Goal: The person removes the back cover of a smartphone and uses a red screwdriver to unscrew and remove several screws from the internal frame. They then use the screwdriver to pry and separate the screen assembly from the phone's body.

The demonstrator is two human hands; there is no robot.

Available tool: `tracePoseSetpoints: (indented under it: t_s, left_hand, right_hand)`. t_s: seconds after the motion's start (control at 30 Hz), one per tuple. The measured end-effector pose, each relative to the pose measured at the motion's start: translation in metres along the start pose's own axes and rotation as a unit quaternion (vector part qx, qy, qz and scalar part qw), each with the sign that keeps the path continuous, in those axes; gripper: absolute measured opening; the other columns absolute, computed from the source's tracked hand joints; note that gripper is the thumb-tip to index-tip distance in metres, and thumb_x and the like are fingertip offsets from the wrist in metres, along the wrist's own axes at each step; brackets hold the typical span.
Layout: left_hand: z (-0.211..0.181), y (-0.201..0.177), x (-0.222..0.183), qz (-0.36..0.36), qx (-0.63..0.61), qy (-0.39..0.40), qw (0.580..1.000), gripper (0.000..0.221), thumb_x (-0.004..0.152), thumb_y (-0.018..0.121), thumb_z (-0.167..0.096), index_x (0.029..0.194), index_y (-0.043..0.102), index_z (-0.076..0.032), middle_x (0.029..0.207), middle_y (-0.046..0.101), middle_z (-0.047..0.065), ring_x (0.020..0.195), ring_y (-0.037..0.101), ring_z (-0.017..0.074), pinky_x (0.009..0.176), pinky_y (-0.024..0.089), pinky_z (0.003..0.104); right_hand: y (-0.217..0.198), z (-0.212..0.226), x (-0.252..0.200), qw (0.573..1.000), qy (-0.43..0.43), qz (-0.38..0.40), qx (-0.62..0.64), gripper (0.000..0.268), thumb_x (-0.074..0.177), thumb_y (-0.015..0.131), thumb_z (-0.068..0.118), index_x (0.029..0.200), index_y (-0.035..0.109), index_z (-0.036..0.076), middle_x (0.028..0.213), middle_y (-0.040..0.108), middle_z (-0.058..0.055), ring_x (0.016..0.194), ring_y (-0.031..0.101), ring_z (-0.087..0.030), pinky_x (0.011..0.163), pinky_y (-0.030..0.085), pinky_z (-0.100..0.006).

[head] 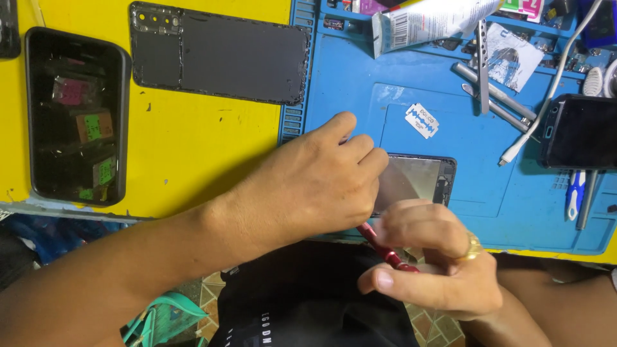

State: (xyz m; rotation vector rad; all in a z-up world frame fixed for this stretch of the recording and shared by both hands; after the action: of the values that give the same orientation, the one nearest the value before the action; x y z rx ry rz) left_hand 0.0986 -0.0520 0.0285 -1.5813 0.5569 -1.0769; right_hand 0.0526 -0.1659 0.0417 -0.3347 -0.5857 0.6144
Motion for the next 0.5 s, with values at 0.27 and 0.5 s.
tracePoseSetpoints:
  t_s: [0.27, 0.5]
  left_hand:
    - [0.002, 0.004, 0.001, -0.001, -0.019, 0.004, 1.000, 0.031, 0.083, 0.064, -0.006, 0.060, 0.061, -0.028, 0.071, 0.055, -0.004, 0.068, 0.050, 0.0179, 0.077, 0.042, 0.036]
    - [-0.002, 0.003, 0.000, -0.018, -0.001, 0.020, 1.000, 0.035, 0.083, 0.069, -0.006, 0.059, 0.059, -0.030, 0.068, 0.052, -0.006, 0.065, 0.049, 0.0172, 0.076, 0.041, 0.035]
  right_hand:
    - [0.011, 0.010, 0.027, 0.991, 0.023, 0.110, 0.071, 0.024, 0.100, 0.058, 0.003, 0.123, 0.060, -0.002, 0.121, 0.069, -0.026, 0.111, 0.077, -0.041, 0.101, 0.069, -0.050]
    - [0.003, 0.021, 0.027, 0.997, -0.046, 0.057, 0.035, 0.021, 0.091, 0.075, 0.001, 0.112, 0.070, 0.002, 0.112, 0.064, -0.017, 0.100, 0.077, -0.035, 0.093, 0.074, -0.047]
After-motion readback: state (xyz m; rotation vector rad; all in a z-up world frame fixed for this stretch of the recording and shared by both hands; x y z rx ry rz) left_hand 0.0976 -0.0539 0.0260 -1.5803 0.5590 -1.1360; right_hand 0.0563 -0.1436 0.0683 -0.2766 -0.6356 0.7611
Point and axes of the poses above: each hand's wrist, its own x-axis towards the middle knuckle, its own y-axis out of the palm, z = x × y, the point moved 8 cm from there along x, towards the middle knuckle
